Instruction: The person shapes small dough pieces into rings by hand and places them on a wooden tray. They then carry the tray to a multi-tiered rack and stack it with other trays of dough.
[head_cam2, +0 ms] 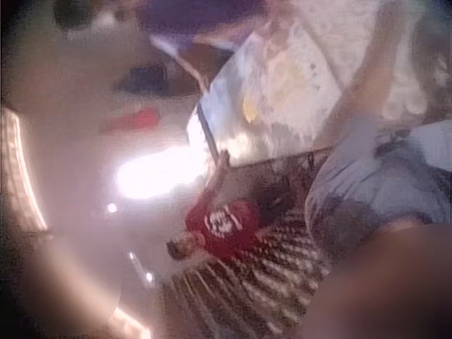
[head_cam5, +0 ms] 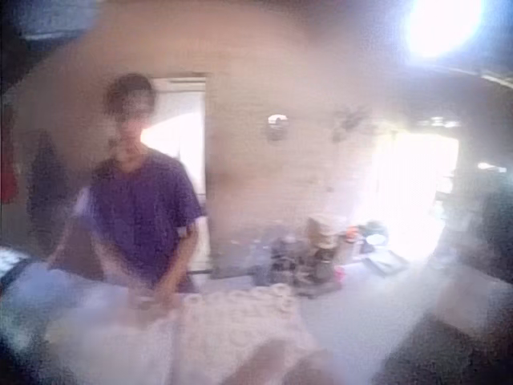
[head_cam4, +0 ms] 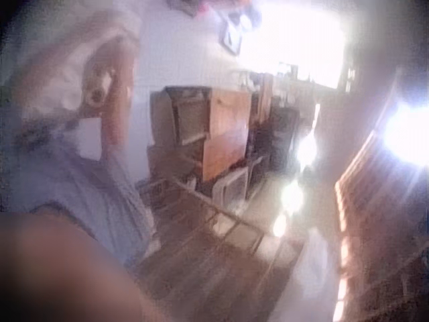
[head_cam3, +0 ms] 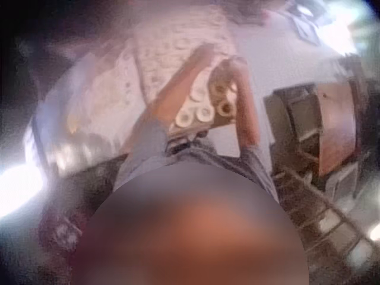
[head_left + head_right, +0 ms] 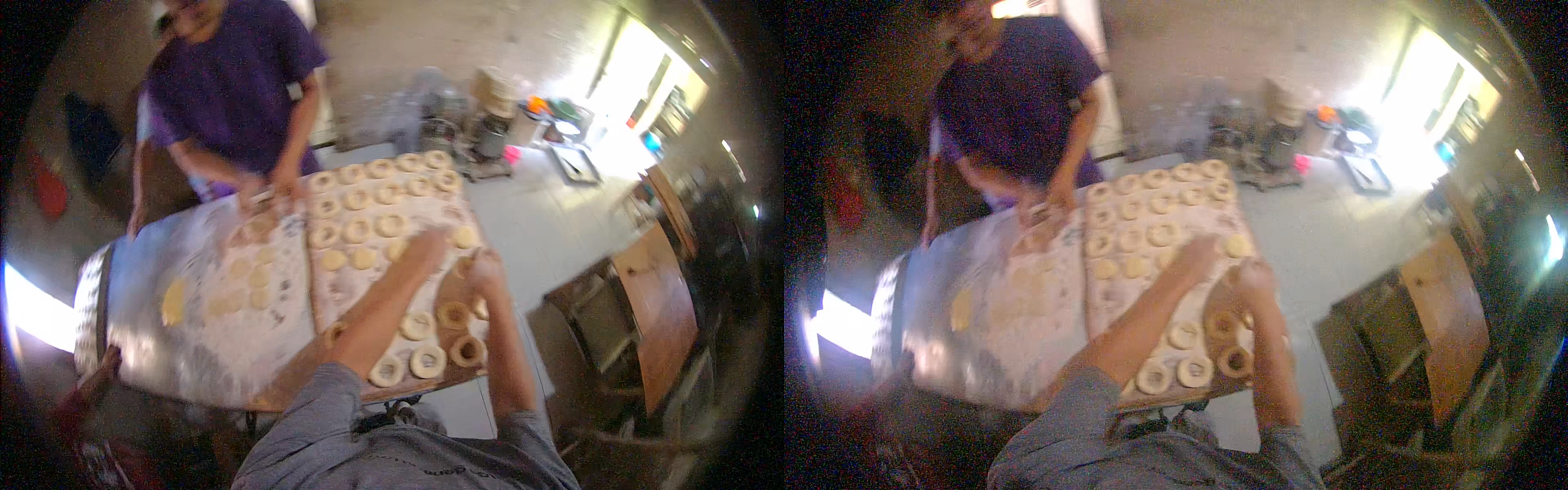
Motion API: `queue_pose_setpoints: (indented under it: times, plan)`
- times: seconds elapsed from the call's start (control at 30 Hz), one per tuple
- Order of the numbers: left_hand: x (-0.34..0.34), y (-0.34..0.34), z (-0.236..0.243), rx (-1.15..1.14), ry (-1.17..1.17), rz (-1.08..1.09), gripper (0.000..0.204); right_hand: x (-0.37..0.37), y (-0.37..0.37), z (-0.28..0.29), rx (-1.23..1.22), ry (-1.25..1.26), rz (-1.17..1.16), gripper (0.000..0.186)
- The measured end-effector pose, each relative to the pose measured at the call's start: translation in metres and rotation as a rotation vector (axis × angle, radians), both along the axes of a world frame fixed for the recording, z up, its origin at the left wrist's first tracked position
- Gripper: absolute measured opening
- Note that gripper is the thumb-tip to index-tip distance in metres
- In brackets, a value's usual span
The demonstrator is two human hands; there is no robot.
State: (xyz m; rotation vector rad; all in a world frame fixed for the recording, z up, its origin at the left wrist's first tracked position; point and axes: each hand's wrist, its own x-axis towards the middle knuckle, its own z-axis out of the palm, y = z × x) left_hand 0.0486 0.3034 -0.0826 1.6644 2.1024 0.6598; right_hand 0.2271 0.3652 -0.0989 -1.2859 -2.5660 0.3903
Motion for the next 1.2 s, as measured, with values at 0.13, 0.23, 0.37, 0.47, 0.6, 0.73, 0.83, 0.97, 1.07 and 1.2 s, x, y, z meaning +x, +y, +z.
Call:
queue_pose_setpoints:
  times: [0.13,0.23,0.37,0.47,0.6,0.73,0.83,0.97,1.07,1.2]
  plan:
    - [-0.005,-0.082,0.03,0.248,-0.355,0.055,0.038,-0.036,-0.026,0.027,-0.115,-0.086,0.132,0.03]
    - [-0.055,-0.216,0.021,0.354,-0.256,0.241,0.037,-0.1,-0.097,0.064,-0.261,0.124,0.288,0.034]
    - [-0.12,-0.386,0.031,-0.059,-0.296,0.63,0.04,-0.207,-0.212,0.055,-0.542,0.092,0.674,0.041]
    - [-0.158,-0.446,0.014,0.044,0.216,0.825,0.038,-0.267,-0.274,0.013,-0.358,0.013,0.779,0.039]
    - [-0.17,-0.456,0.024,0.301,0.372,1.01,0.029,-0.278,-0.308,0.023,-0.185,-0.169,0.672,0.032]
    - [-0.161,-0.447,0.061,0.127,-0.436,0.7,0.025,-0.271,-0.319,0.063,-0.689,0.024,0.535,0.019]
    - [-0.157,-0.433,0.056,0.265,-0.682,0.625,0.027,-0.253,-0.322,0.07,-0.868,0.221,0.523,0.033]
    - [-0.168,-0.426,0.074,0.254,-0.652,0.57,0.028,-0.249,-0.338,0.067,-0.646,0.398,0.408,0.041]
    - [-0.173,-0.419,0.064,0.26,-0.368,0.522,0.029,-0.279,-0.359,0.071,-0.1,0.399,0.29,0.049]
    - [-0.169,-0.407,0.034,0.574,-0.158,0.577,0.04,-0.264,-0.349,0.044,-1.338,0.756,0.515,0.042]
